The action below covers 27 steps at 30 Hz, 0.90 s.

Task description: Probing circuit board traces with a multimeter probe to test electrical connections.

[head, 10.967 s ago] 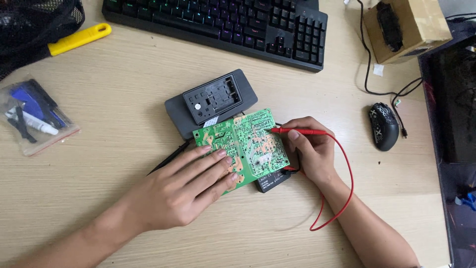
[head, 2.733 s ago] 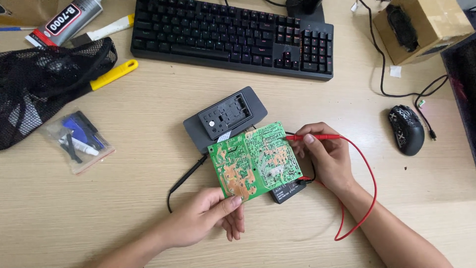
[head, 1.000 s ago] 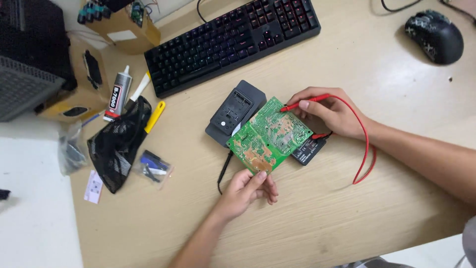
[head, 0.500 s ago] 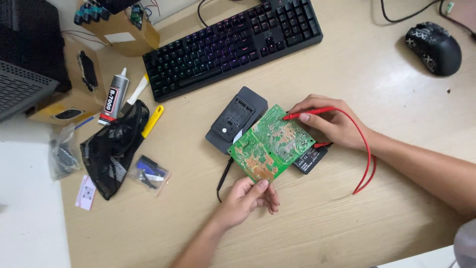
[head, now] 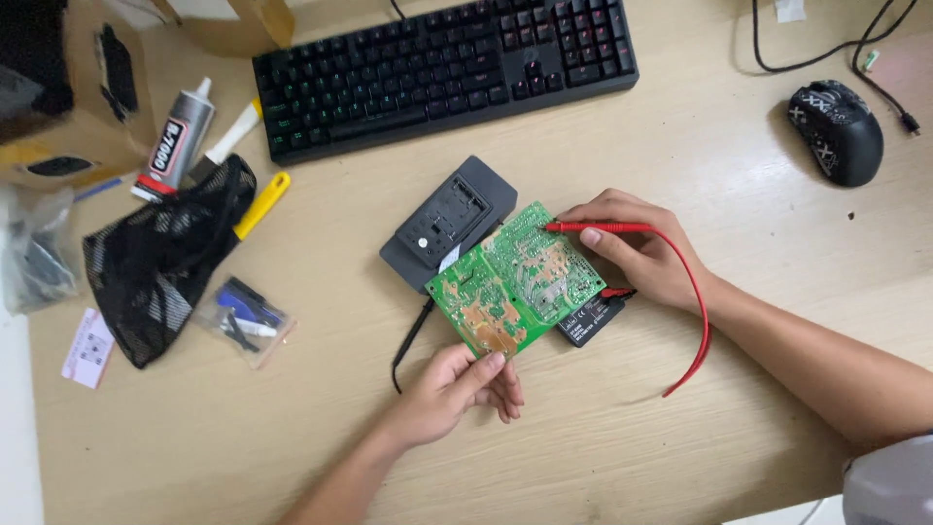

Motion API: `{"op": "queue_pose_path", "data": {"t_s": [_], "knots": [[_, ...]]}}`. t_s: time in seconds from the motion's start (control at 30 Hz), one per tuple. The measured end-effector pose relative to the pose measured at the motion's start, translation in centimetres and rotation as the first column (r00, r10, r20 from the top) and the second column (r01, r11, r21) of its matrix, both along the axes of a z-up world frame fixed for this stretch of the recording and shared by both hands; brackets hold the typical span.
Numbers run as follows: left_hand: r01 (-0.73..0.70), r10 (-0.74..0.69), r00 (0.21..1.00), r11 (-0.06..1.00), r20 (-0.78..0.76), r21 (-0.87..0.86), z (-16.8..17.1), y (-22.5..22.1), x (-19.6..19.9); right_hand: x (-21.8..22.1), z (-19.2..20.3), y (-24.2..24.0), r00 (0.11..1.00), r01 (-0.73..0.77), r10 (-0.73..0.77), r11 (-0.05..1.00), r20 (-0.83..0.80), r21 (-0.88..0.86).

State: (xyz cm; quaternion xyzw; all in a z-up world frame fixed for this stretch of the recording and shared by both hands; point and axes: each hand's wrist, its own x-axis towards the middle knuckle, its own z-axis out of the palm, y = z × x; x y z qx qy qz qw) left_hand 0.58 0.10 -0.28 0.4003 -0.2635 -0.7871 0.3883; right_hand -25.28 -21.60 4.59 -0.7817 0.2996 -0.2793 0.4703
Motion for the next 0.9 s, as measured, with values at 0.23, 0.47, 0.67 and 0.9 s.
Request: {"op": "queue_pose_path", "data": {"t_s": [0.23,0.47,0.67,0.9], "knots": [[-0.038,0.034,0.998,0.996,-0.044,-0.085,-0.1,0.2,-0.3,0.2,-0.2,0.3,0.998,0.046,-0.049,0.996,0.029,0.081],[-0.032,0.029,0.999,0.997,-0.040,-0.077,-0.2,0.3,-0.2,0.3,0.0,0.7,0.999,0.012,-0.012,1.000,0.049,0.002],[-0.022,0.019,0.999,0.996,-0.038,-0.091,0.3,0.1,-0.1,-0.4,-1.1,0.4,0.999,-0.004,0.009,0.994,0.048,-0.105],[-0.016,0.012,0.999,0.995,-0.039,-0.102,0.5,-0.1,-0.1,-0.2,-1.1,0.5,0.999,-0.042,0.045,0.991,0.023,-0.128]]}}
